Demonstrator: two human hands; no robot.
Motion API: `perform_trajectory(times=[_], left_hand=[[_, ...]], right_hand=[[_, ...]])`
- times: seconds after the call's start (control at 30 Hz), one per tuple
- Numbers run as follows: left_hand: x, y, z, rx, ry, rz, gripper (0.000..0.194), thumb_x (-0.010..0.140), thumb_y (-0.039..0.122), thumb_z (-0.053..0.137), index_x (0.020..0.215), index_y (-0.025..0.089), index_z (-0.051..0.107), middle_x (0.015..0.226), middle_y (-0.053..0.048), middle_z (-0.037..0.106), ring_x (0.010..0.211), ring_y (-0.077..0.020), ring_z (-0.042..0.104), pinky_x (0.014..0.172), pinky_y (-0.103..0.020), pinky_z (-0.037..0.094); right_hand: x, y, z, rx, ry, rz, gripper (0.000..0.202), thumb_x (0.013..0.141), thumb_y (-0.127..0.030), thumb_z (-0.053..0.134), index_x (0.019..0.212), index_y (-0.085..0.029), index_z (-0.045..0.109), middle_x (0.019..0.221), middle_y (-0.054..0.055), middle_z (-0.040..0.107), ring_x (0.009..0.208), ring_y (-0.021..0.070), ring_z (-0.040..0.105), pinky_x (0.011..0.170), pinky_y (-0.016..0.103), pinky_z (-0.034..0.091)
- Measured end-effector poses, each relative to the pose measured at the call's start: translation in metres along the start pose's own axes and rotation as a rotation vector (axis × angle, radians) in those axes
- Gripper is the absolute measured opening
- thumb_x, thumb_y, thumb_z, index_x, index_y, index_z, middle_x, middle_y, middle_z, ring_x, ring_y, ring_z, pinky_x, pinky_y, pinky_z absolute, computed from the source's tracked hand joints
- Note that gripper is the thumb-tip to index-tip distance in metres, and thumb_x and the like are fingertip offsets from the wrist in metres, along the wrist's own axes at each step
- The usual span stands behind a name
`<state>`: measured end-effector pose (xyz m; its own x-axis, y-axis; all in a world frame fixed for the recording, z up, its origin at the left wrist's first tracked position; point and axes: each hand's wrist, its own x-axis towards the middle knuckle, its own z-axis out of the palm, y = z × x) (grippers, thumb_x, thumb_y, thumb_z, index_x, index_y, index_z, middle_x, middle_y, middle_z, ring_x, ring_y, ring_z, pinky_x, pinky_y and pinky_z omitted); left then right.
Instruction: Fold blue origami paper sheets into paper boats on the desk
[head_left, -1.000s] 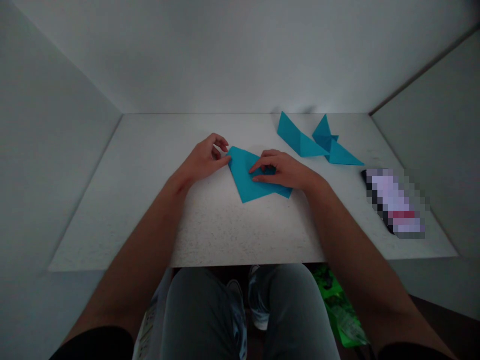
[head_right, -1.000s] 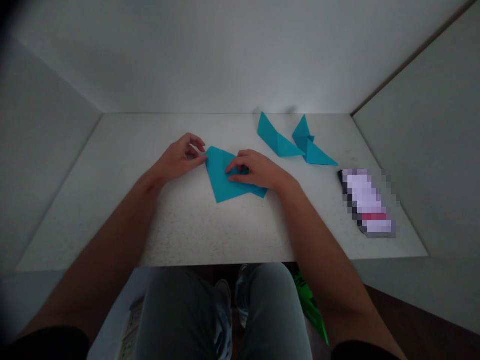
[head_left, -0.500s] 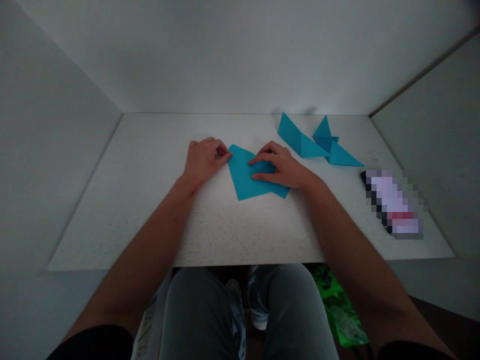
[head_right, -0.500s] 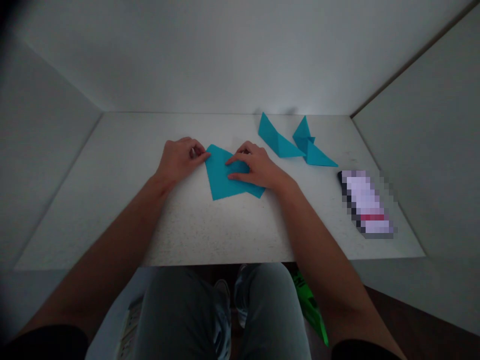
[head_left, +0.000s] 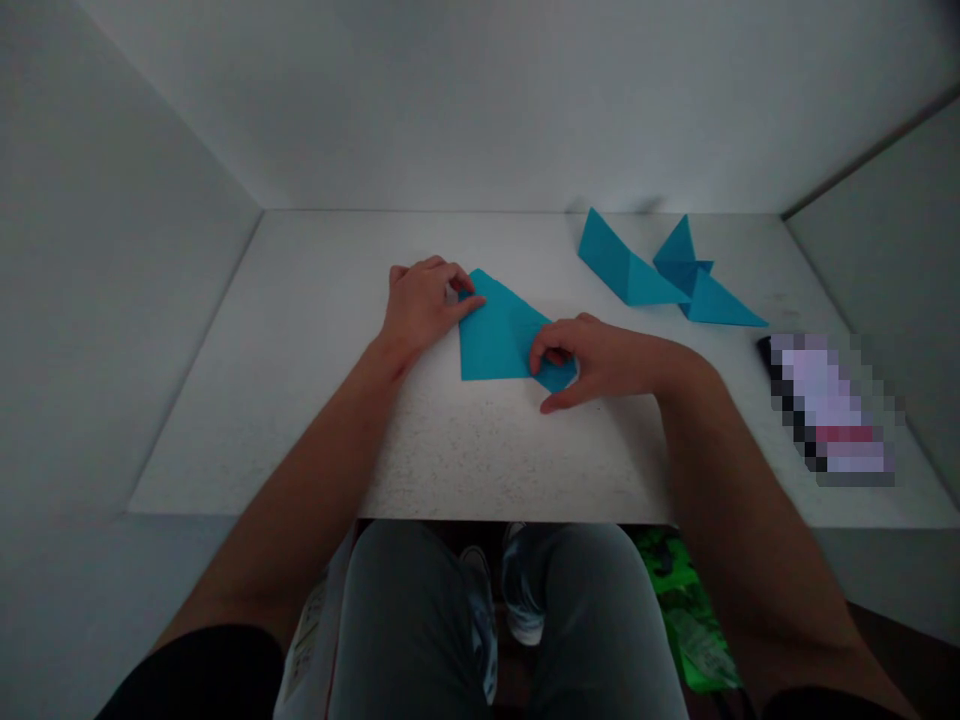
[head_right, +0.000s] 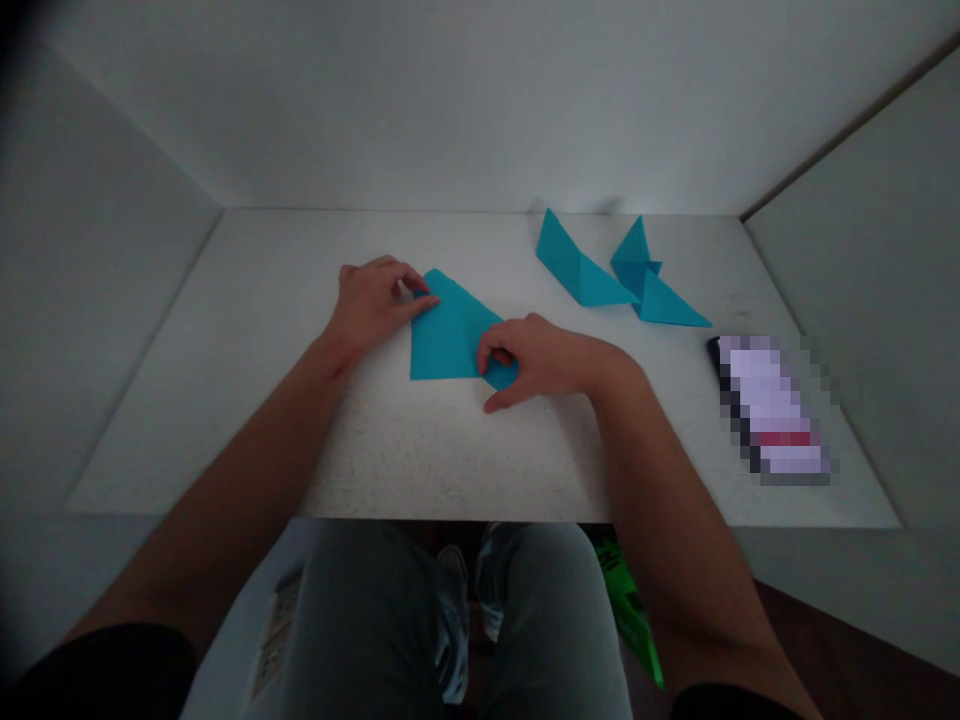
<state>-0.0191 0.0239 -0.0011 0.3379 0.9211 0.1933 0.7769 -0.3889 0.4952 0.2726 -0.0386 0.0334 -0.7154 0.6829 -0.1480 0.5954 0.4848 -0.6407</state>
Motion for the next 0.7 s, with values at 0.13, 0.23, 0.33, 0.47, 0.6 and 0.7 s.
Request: perform_trajectory(times=[0.13,0.23,0.33,0.47,0.6,0.7], left_hand=[[0.001,-0.002,-0.002,-0.017,-0.011,-0.025,0.024,0.096,0.051,0.077,0.102,0.028,0.077,0.108,-0.005,0.074,0.11,-0.0325,0.065,0.115,-0.057,0.035],[0.002,-0.003,-0.003,-0.039,-0.038,-0.031,0.025,0.095,0.051,0.077,0.104,0.028,0.077,0.108,-0.005,0.073,0.11,-0.0326,0.064,0.115,-0.057,0.034],[0.002,-0.004,-0.001,-0.042,-0.008,-0.023,0.028,0.093,0.054,0.078,0.102,0.027,0.077,0.104,-0.005,0.073,0.11,-0.0336,0.064,0.117,-0.061,0.03],[0.003,-0.011,0.0,-0.027,0.004,-0.033,0.035,0.092,0.057,0.078,0.113,0.028,0.075,0.11,-0.006,0.072,0.117,-0.0364,0.062,0.119,-0.063,0.027],[0.004,-0.022,0.002,0.008,-0.016,-0.052,0.056,0.092,0.06,0.079,0.136,0.027,0.067,0.137,-0.013,0.064,0.133,-0.0415,0.055,0.118,-0.062,0.029],[0.004,-0.028,0.003,0.014,-0.018,-0.047,0.064,0.09,0.065,0.082,0.137,0.027,0.066,0.142,-0.015,0.061,0.139,-0.0438,0.051,0.117,-0.06,0.032]], right_hand=[[0.0,0.002,0.001,0.029,0.007,0.011,0.03,0.082,-0.047,0.091,0.102,-0.028,0.08,0.098,0.003,0.077,0.086,0.0241,0.068,0.085,0.04,0.05],[-0.003,0.009,-0.004,0.029,0.061,0.028,0.03,0.081,-0.039,0.089,0.108,-0.029,0.08,0.107,0.005,0.077,0.091,0.026,0.069,0.083,0.041,0.053],[-0.008,0.013,-0.008,-0.01,0.109,0.041,0.032,0.08,-0.034,0.088,0.11,-0.029,0.081,0.114,0.007,0.074,0.093,0.0264,0.068,0.084,0.041,0.055],[-0.01,0.014,-0.012,-0.034,0.14,0.068,0.029,0.082,-0.031,0.084,0.11,-0.027,0.08,0.115,0.008,0.071,0.09,0.0247,0.067,0.083,0.04,0.054],[-0.008,0.023,-0.013,-0.019,0.18,0.057,0.017,0.093,-0.036,0.077,0.105,-0.026,0.082,0.112,0.01,0.071,0.094,0.0256,0.068,0.086,0.04,0.054],[-0.008,0.037,-0.013,-0.012,0.232,0.071,0.024,0.095,-0.047,0.079,0.108,-0.027,0.083,0.113,0.011,0.071,0.101,0.029,0.068,0.092,0.044,0.057]])
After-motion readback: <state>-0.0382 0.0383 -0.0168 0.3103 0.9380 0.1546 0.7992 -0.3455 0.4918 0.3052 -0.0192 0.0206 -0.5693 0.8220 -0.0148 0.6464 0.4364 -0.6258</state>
